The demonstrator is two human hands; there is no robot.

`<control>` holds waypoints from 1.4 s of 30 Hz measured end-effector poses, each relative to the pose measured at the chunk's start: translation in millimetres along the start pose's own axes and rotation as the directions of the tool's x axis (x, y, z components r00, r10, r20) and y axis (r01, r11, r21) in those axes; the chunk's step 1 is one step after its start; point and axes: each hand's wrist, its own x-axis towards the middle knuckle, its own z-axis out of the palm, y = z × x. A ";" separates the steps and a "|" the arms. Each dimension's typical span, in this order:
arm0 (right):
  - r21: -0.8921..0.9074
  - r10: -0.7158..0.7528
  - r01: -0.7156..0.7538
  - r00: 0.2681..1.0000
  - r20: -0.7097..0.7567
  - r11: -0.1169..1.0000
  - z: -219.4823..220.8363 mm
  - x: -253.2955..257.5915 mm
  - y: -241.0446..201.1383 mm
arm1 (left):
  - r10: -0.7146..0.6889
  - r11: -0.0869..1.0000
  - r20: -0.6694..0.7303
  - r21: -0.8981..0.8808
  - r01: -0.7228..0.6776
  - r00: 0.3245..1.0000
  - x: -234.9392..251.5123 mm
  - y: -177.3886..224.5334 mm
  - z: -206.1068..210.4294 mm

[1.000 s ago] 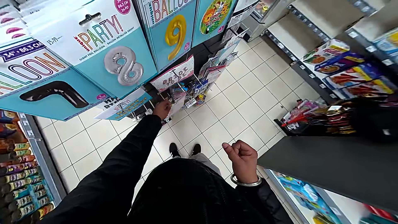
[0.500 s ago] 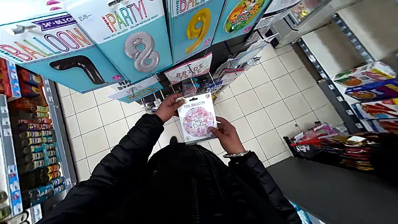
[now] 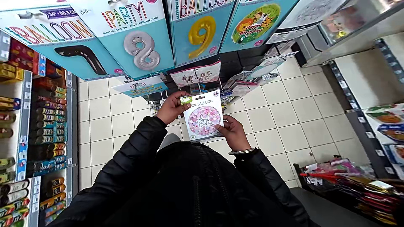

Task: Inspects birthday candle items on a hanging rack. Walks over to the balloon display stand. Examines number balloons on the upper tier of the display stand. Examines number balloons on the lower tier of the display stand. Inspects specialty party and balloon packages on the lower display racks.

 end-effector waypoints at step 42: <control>0.053 0.119 -0.119 0.993 0.017 0.991 -19.6 22.2 32.5 | -0.100 0.992 -0.045 0.067 0.103 0.994 20.9 -24.9 8.3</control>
